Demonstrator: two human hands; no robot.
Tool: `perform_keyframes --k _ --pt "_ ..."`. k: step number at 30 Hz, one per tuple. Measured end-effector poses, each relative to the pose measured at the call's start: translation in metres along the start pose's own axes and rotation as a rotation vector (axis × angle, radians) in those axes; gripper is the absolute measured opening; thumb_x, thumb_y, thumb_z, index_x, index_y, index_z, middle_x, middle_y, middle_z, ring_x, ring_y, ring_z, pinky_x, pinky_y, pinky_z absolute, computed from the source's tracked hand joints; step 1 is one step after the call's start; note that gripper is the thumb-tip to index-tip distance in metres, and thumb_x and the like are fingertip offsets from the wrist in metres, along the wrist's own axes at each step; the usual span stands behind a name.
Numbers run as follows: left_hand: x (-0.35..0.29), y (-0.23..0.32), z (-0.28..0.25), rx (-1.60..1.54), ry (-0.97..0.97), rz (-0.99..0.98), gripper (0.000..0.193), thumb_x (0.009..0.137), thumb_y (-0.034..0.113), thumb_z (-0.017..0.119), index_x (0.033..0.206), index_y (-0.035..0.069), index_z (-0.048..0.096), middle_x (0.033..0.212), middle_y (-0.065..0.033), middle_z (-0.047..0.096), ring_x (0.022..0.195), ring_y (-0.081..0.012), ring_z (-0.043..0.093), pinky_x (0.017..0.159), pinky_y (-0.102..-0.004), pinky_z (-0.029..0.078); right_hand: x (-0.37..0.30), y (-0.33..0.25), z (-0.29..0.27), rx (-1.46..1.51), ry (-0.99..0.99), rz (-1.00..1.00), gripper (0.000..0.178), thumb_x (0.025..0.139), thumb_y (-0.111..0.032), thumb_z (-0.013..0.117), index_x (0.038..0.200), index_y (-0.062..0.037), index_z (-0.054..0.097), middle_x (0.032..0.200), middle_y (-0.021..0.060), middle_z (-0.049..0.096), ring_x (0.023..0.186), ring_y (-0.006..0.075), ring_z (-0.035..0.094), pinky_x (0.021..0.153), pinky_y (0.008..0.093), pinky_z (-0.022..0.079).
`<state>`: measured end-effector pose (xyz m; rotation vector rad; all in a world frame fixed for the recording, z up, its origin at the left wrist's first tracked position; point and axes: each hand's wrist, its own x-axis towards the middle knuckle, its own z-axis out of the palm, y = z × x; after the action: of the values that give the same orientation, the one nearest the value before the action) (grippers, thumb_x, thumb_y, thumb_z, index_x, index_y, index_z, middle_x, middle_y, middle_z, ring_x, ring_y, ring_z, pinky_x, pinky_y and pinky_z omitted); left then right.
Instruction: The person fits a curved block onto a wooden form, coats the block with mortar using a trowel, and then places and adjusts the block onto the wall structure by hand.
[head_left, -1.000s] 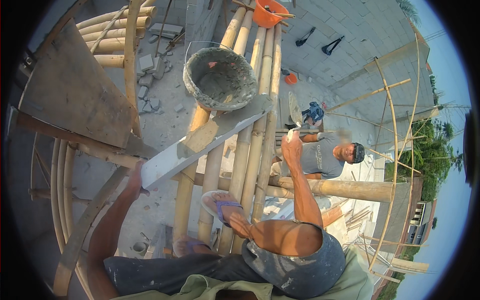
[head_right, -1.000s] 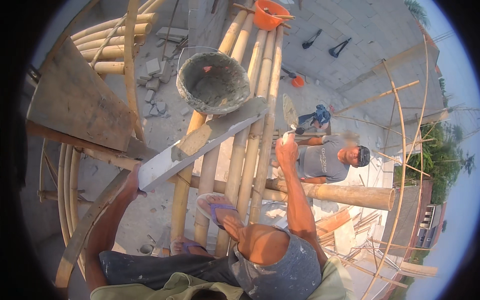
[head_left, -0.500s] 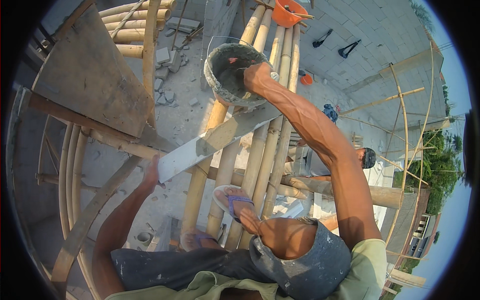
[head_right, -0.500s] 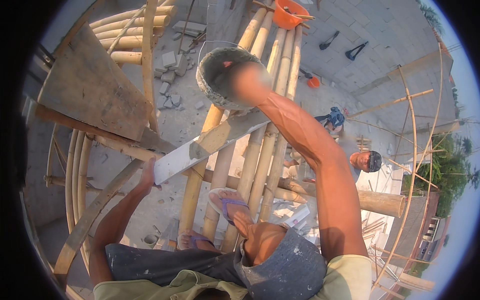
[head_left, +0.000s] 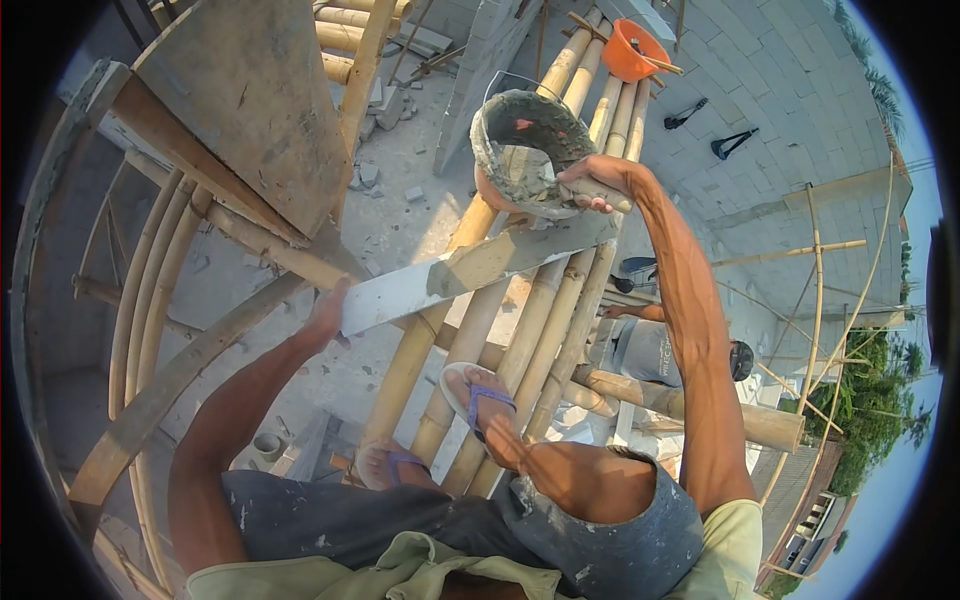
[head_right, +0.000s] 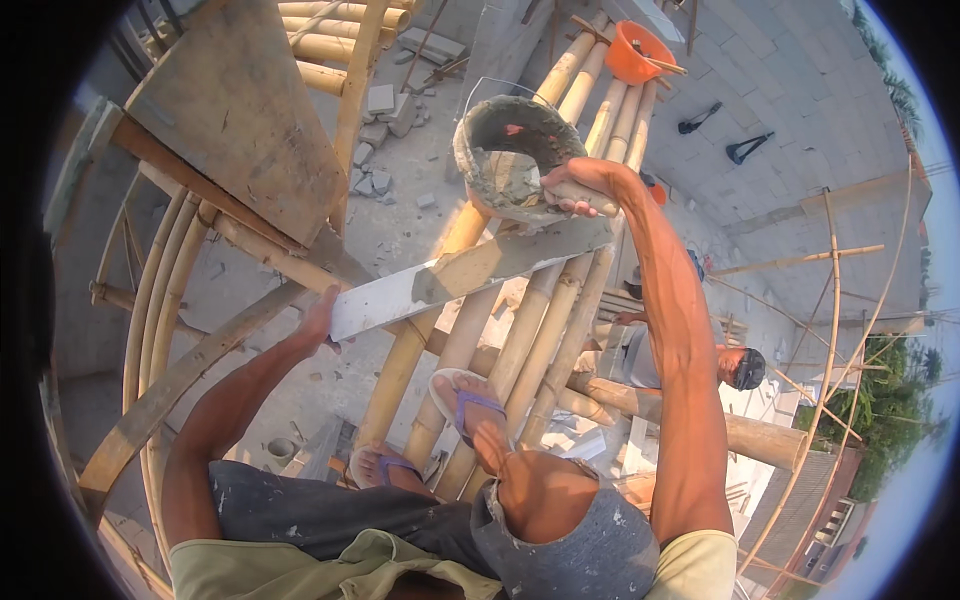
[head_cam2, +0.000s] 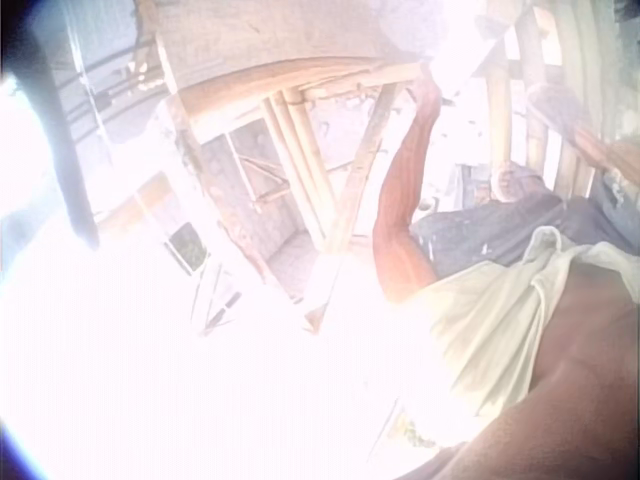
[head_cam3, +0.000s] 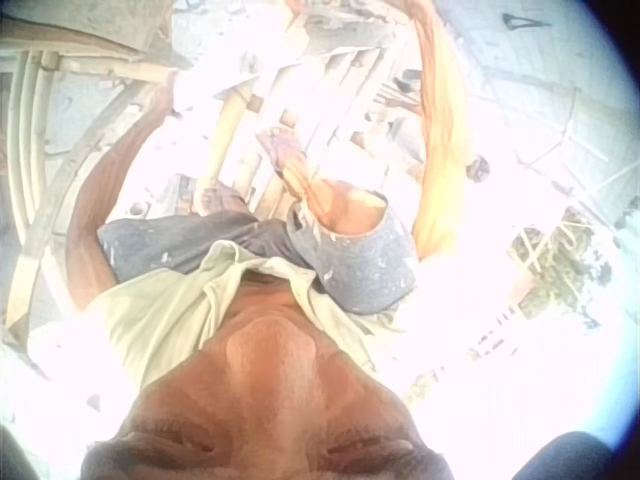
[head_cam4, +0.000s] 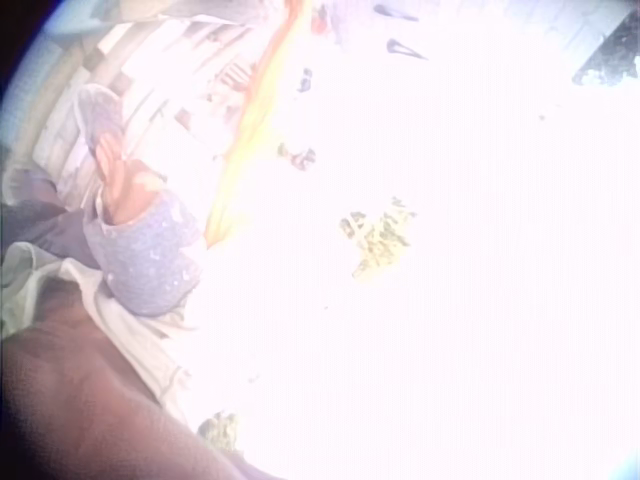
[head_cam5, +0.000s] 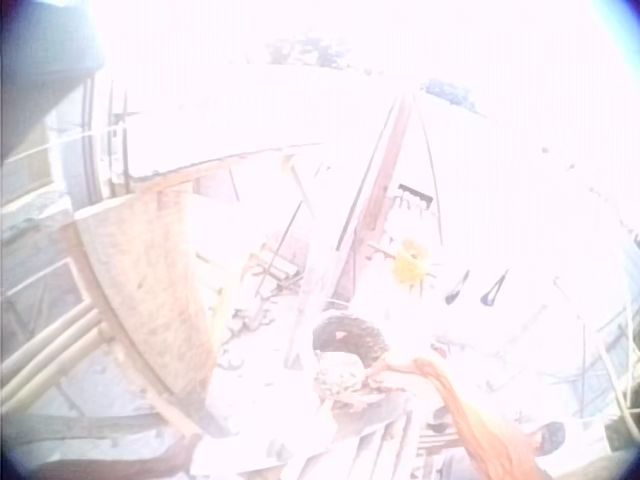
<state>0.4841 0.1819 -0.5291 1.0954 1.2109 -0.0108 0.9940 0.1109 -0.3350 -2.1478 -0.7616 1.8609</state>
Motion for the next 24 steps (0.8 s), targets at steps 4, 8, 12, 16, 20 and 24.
perform_keyframes --k 4,8,12,16,20,24 --pt "-0.002 -0.004 -0.004 -0.005 -0.045 0.014 0.071 0.105 0.062 0.033 0.124 0.001 0.064 0.085 -0.0121 0.072 0.060 -0.0223 0.071 0.038 -0.0376 0.054 -0.013 0.032 0.003 0.345 -0.218 -0.199 0.034 0.105 -0.037 0.054 0.102 -0.0038 0.061 0.065 0.0008 0.053 0.042 0.0088 0.044 0.036 0.0245 0.034" --pt "0.003 0.000 -0.001 0.034 -0.100 0.056 0.072 0.105 0.063 0.032 0.124 0.002 0.064 0.085 -0.0117 0.072 0.065 -0.0209 0.072 0.041 -0.0368 0.056 -0.045 0.051 0.029 0.407 -0.162 -0.392 0.039 0.103 -0.039 0.057 0.098 -0.0011 0.062 0.064 0.0026 0.054 0.041 0.0099 0.046 0.034 0.0250 0.035" --pt "-0.003 -0.004 -0.013 0.051 -0.106 0.053 0.078 0.103 0.069 0.029 0.125 0.004 0.065 0.086 -0.0122 0.072 0.066 -0.0205 0.072 0.044 -0.0364 0.057 -0.060 0.051 0.103 0.195 -0.057 -0.610 0.037 0.096 -0.034 0.062 0.102 0.0028 0.065 0.065 0.0037 0.056 0.045 0.0101 0.050 0.041 0.0255 0.040" --pt "-0.008 0.001 -0.013 0.066 -0.128 0.025 0.088 0.100 0.078 0.025 0.125 0.004 0.065 0.086 -0.0123 0.072 0.066 -0.0207 0.071 0.046 -0.0375 0.058 -0.054 0.061 0.194 -0.149 0.192 -0.616 0.031 0.092 -0.026 0.066 0.109 0.0005 0.068 0.077 0.0073 0.064 0.064 0.0158 0.063 0.057 0.0322 0.049" --pt "-0.003 0.006 -0.010 0.052 -0.160 0.037 0.091 0.098 0.081 0.023 0.124 0.005 0.065 0.085 -0.0125 0.072 0.066 -0.0210 0.071 0.046 -0.0383 0.058 -0.011 0.105 0.271 -0.681 0.574 -0.890 0.033 0.091 -0.024 0.068 0.115 -0.0025 0.067 0.093 0.0136 0.071 0.075 0.0312 0.068 0.067 0.0437 0.055" --pt "-0.007 0.005 -0.011 0.052 -0.144 -0.002 0.090 0.099 0.080 0.022 0.124 0.005 0.065 0.083 -0.0124 0.072 0.066 -0.0216 0.072 0.045 -0.0378 0.057 0.003 0.127 0.313 -0.644 0.664 -0.718 0.038 0.087 -0.021 0.069 0.123 -0.0078 0.066 0.101 0.0117 0.068 0.091 0.0353 0.069 0.075 0.0478 0.056"
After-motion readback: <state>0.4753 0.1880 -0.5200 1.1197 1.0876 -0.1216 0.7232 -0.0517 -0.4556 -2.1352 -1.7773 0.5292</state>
